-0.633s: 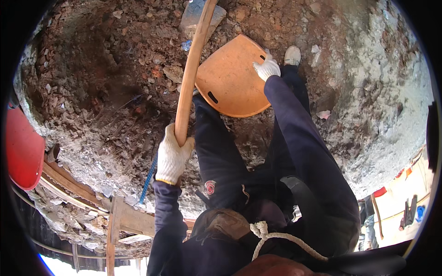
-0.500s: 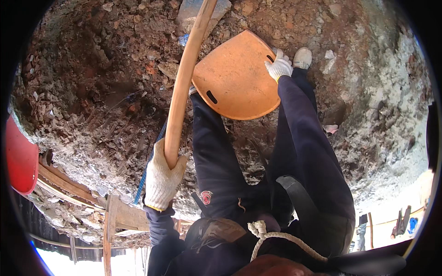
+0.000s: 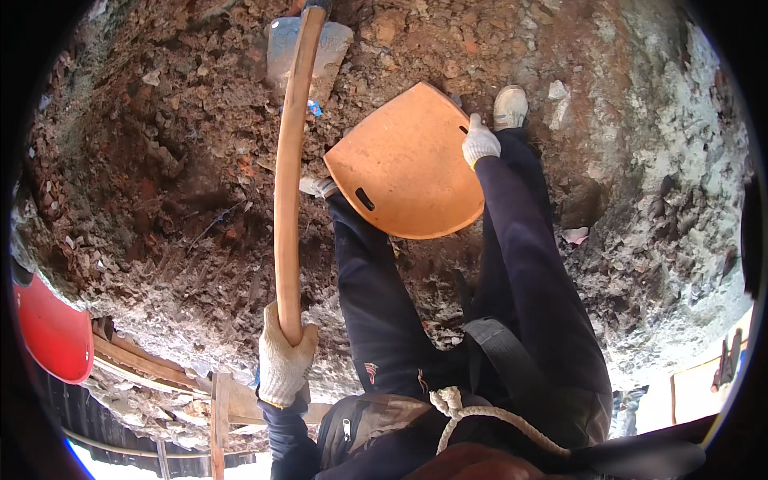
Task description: The person uses a pickaxe to break up dirt and rubble in a deep hole, then uses a shovel to fill a plastic tray with the loosened debris and lifts the tray up to another person.
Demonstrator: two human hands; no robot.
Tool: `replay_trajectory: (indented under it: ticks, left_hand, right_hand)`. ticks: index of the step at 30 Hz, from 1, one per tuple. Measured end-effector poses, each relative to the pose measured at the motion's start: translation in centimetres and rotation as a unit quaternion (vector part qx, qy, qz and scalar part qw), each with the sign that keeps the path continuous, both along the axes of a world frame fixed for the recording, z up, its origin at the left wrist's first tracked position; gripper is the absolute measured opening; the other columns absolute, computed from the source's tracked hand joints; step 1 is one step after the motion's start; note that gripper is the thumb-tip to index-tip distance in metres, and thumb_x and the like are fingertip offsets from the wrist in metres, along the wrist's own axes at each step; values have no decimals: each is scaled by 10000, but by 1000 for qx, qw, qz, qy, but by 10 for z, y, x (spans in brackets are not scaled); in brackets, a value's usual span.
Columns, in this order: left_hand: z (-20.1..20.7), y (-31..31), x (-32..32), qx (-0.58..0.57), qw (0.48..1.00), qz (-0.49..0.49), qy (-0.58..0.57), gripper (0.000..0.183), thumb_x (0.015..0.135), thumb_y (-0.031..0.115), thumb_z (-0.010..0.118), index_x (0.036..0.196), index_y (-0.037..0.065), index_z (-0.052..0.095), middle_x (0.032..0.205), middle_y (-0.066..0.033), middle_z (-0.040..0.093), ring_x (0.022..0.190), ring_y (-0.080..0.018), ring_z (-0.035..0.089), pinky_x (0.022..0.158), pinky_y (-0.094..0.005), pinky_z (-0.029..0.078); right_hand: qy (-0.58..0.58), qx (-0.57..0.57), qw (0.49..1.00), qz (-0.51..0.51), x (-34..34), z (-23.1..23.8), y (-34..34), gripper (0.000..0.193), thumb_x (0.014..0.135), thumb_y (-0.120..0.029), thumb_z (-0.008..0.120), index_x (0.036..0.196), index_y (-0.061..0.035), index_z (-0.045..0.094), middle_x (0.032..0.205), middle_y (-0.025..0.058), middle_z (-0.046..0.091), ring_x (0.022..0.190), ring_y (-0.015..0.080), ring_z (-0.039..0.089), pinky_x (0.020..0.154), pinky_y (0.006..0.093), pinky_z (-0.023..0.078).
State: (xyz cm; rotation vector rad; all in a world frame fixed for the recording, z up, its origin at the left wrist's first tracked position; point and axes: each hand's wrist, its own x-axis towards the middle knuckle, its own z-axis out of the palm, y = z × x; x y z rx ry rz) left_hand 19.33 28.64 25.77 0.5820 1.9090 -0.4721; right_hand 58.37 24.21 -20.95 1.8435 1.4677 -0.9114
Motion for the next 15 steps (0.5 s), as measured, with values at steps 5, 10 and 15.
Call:
replay_trajectory:
  ticks: [5, 10, 15]
  left_hand:
    - [-2, -58, 7, 78, 997, -6, -6, 457, 832, 140, 688, 1227, -5, 511, 779, -162, 624, 639, -292, 623, 647, -407, 525]
    - [-35, -128, 27, 147, 988, -34, 21, 545, 842, 165, 684, 1326, 18, 481, 943, -308, 679, 867, -468, 698, 741, -471, 553]
    - [-36, -163, -31, 169, 966, -187, 57, 615, 824, 168, 720, 1395, 55, 522, 984, -249, 711, 820, -396, 722, 713, -438, 585]
  right_hand:
    - [181, 31, 961, -205, -142, 125, 48, 924, 870, -588, 683, 1515, -25, 336, 1418, 295, 499, 1280, 441, 524, 1060, 528, 423]
    - [545, -174, 519, -635, -282, 192, 111, 546, 868, -417, 801, 1172, -53, 530, 900, 84, 628, 758, 223, 642, 642, 380, 563]
    - [496, -94, 407, -762, -278, 203, 90, 205, 864, -147, 739, 955, -74, 571, 762, 55, 600, 629, 215, 611, 610, 389, 563]
